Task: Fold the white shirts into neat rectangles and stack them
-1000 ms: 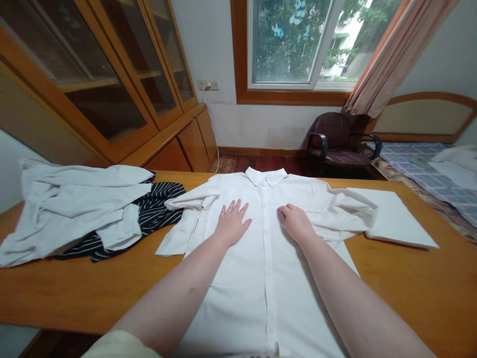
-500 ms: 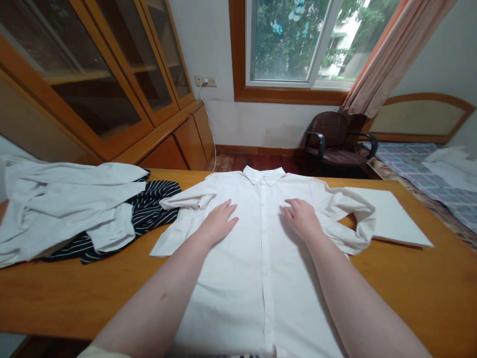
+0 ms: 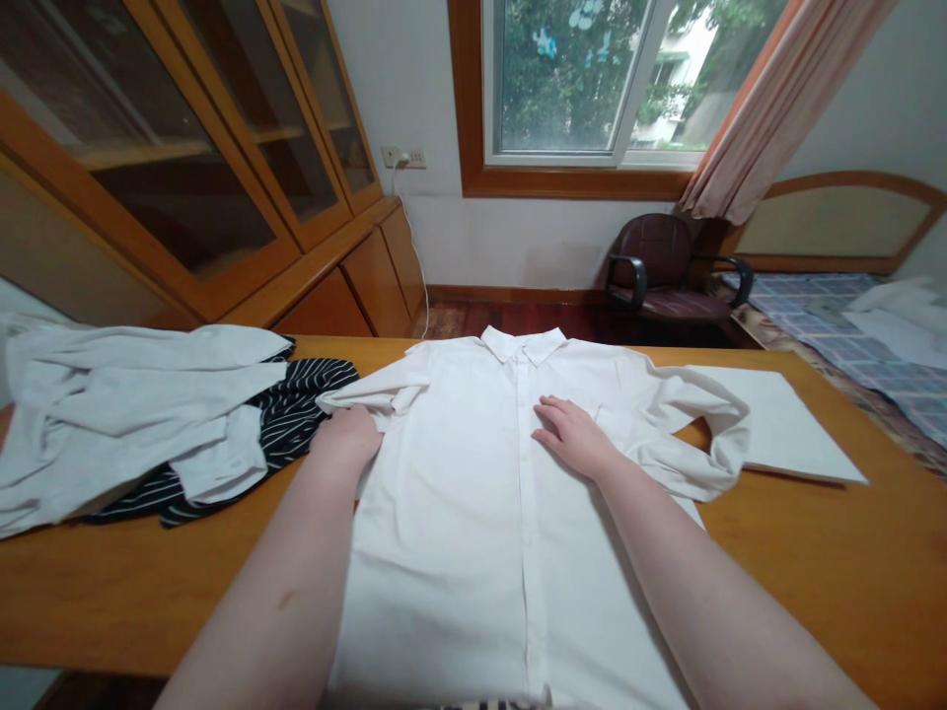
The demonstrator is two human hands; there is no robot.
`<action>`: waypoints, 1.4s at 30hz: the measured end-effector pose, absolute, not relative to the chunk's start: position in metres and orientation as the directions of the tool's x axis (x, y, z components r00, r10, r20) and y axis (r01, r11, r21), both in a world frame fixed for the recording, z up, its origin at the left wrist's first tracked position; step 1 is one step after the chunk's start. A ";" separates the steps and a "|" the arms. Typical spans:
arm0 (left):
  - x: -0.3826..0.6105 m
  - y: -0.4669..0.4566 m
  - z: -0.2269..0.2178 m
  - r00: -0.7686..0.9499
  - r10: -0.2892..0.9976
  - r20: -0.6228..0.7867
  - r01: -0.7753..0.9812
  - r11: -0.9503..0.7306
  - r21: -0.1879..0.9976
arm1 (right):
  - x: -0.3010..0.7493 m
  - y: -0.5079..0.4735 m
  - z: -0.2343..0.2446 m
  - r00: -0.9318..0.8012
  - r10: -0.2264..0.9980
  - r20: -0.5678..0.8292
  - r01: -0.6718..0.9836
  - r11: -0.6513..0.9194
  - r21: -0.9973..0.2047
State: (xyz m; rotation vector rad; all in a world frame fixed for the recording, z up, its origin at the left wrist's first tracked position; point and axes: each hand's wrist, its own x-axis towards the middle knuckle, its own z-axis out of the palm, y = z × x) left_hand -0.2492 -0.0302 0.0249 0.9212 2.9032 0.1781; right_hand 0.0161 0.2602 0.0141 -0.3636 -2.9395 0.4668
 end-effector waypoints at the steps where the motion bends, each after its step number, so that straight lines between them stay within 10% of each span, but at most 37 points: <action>1: -0.245 -0.026 0.028 -0.877 0.467 -0.110 0.456 0.883 0.112 | 0.016 0.260 0.014 -0.960 0.260 0.104 0.215 0.922 -0.322; 3: -0.233 -0.016 0.043 -0.934 0.307 -0.180 0.295 0.951 0.094 | 0.016 0.260 0.015 -0.958 0.265 0.107 0.219 0.920 -0.325; 8: -0.192 0.006 0.083 -0.915 0.390 0.105 0.403 0.898 0.177 | 0.016 0.260 0.016 -0.956 0.275 0.100 0.227 0.914 -0.335; 18: -0.141 0.035 0.071 -0.302 0.934 0.191 0.861 0.182 0.474 | 0.015 0.259 0.021 -0.952 0.291 0.096 0.240 0.901 -0.362; 26: -0.167 0.031 0.055 -0.699 0.549 0.458 0.708 0.621 0.335 | 0.016 0.259 0.019 -0.950 0.282 0.131 0.220 0.908 -0.357; 34: -0.186 0.031 0.027 -0.587 0.802 -0.109 0.790 0.597 0.137 | 0.016 0.259 0.019 -0.952 0.276 0.134 0.214 0.910 -0.355; 42: -0.164 0.033 0.050 -0.625 0.768 0.143 0.781 0.612 0.125 | 0.016 0.259 0.019 -0.949 0.288 0.128 0.223 0.902 -0.371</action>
